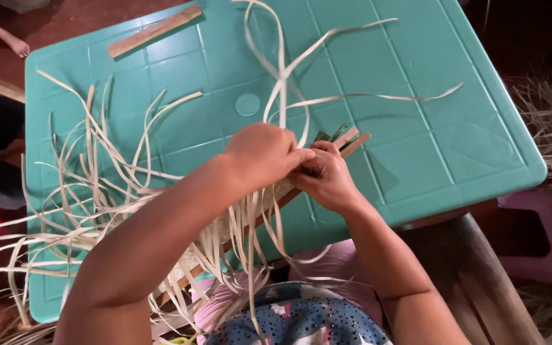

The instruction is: The person weaves thin palm fibers by hand through a wooden frame, repeatedly pulling strands through the existing weave to extend the pattern. The hands manipulate the fibers and the frame continuously throughout the clip.

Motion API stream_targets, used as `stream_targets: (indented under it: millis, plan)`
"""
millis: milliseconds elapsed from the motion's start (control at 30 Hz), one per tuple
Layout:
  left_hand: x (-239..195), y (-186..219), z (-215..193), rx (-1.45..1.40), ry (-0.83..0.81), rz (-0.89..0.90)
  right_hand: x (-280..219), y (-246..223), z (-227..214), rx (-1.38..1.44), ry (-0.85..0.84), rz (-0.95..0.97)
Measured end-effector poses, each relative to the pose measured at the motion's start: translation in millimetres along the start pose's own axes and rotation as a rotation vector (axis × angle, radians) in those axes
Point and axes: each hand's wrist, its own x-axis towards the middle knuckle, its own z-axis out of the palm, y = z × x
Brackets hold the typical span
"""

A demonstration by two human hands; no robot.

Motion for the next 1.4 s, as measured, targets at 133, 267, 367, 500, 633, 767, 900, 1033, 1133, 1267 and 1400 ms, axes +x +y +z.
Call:
stream_targets:
  millis: [133, 267, 367, 500, 633, 767, 900, 1033, 1133, 1267, 1400]
  plan:
    - [-6.7, -3.7, 0.5, -0.132, 0.062, 0.013, 3.1, -22.8, -4.4, -0.006, 0.025, -0.033]
    - [-43.1, 1.1, -26.0, -0.254, 0.078, 0.074, 4.4, -21.2, -4.0, -0.042, 0.016, -0.049]
    - [-76.4, -8.7, -42.6, -0.436, 0.034, 0.008, 5.8, -38.8, -10.8, -0.022, -0.028, -0.027]
    - [-116.4, -51.8, -45.9, -0.873, 0.142, -0.120, 5.8, -49.5, -12.8, -0.031, -0.046, 0.004]
    - [-142.8, -125.2, -37.8, -1.102, 0.370, -0.079, 9.9, -57.1, -18.2, -0.123, -0.086, -0.025]
    - [-150.2, -105.5, -68.2, -0.254, 0.130, -0.724, 9.6, -61.2, -24.1, -0.093, -0.118, -0.017]
    - [-152.1, -61.9, -107.1, 0.027, -0.258, -1.042, 8.2, -52.8, -23.2, -0.095, -0.129, -0.071]
    - [-169.4, -34.0, -104.7, -0.281, -0.359, -0.832, 8.1, -55.2, -24.6, -0.084, -0.133, -0.048]
    - [-125.9, 25.6, -72.8, -0.239, -0.223, -0.564, 6.6, -53.0, -23.4, -0.069, -0.136, -0.036]
    - [-57.2, -8.3, 10.1, 0.281, 0.464, 0.384, 4.1, -40.4, -17.8, -0.035, -0.088, -0.045]
    - [-43.0, -21.0, 30.1, 0.513, 0.478, 0.315, 3.8, -43.4, -22.1, 0.035, -0.107, -0.041]
